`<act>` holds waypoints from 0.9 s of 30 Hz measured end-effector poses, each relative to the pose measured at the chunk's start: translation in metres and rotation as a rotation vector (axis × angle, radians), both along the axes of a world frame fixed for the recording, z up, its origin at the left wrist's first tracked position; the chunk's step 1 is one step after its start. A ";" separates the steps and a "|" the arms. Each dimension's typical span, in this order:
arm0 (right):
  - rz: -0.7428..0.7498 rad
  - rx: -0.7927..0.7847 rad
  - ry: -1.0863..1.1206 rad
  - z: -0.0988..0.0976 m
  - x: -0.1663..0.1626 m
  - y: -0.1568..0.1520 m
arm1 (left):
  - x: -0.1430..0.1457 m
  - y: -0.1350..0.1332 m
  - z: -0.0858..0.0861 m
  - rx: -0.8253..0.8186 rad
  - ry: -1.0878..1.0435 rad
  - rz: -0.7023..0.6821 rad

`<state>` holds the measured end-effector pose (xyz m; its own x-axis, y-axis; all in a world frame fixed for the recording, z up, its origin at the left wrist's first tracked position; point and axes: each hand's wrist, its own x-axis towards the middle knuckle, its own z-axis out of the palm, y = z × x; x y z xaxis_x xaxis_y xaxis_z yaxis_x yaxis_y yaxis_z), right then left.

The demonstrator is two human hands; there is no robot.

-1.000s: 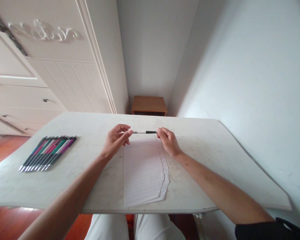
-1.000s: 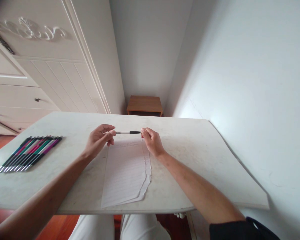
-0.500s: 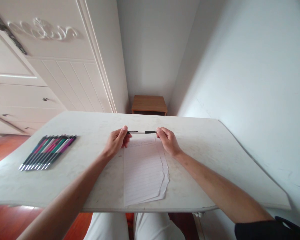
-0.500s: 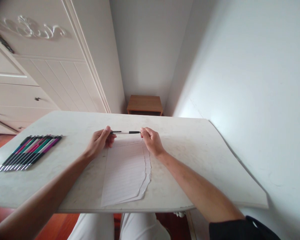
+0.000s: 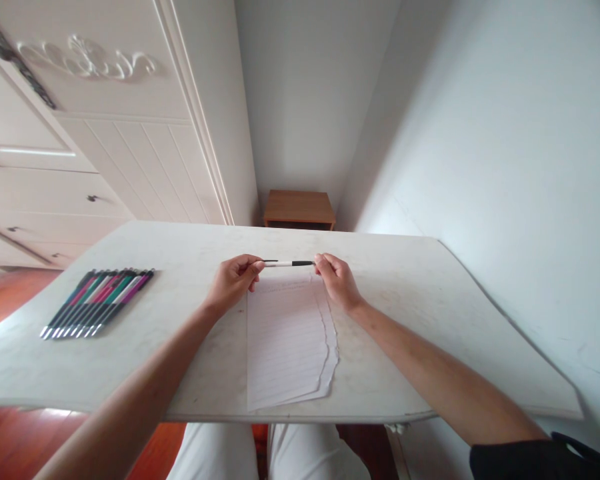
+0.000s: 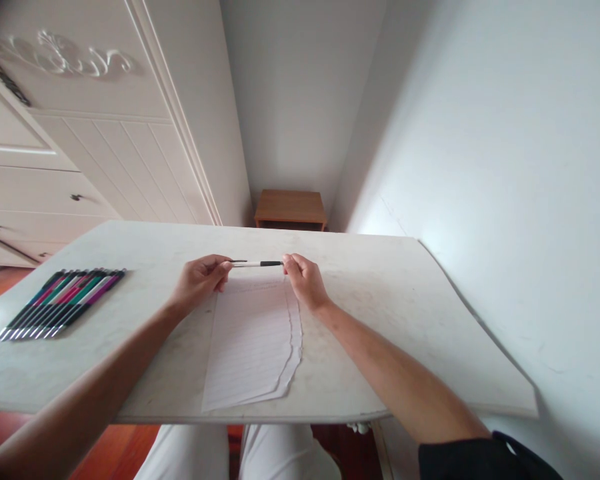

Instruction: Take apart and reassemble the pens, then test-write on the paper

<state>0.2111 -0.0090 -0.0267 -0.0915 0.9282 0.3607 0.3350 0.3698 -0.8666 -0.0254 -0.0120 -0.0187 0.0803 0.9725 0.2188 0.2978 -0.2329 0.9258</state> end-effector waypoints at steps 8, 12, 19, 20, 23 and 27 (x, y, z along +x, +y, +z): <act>0.007 -0.007 0.004 0.001 0.000 -0.002 | 0.000 -0.002 -0.002 -0.023 0.073 0.043; -0.003 -0.009 0.011 0.002 0.000 -0.001 | -0.001 -0.003 -0.001 0.032 -0.062 -0.009; -0.029 -0.025 0.050 0.000 0.001 0.002 | -0.002 0.000 -0.002 0.034 0.017 -0.023; -0.027 -0.024 0.050 -0.001 0.001 0.002 | -0.002 0.000 -0.001 0.043 0.039 -0.020; -0.011 -0.018 0.044 -0.001 0.001 0.002 | -0.003 -0.001 0.001 0.073 0.098 -0.030; 0.000 -0.013 0.043 0.000 0.001 0.001 | -0.005 -0.002 0.000 0.078 0.069 -0.019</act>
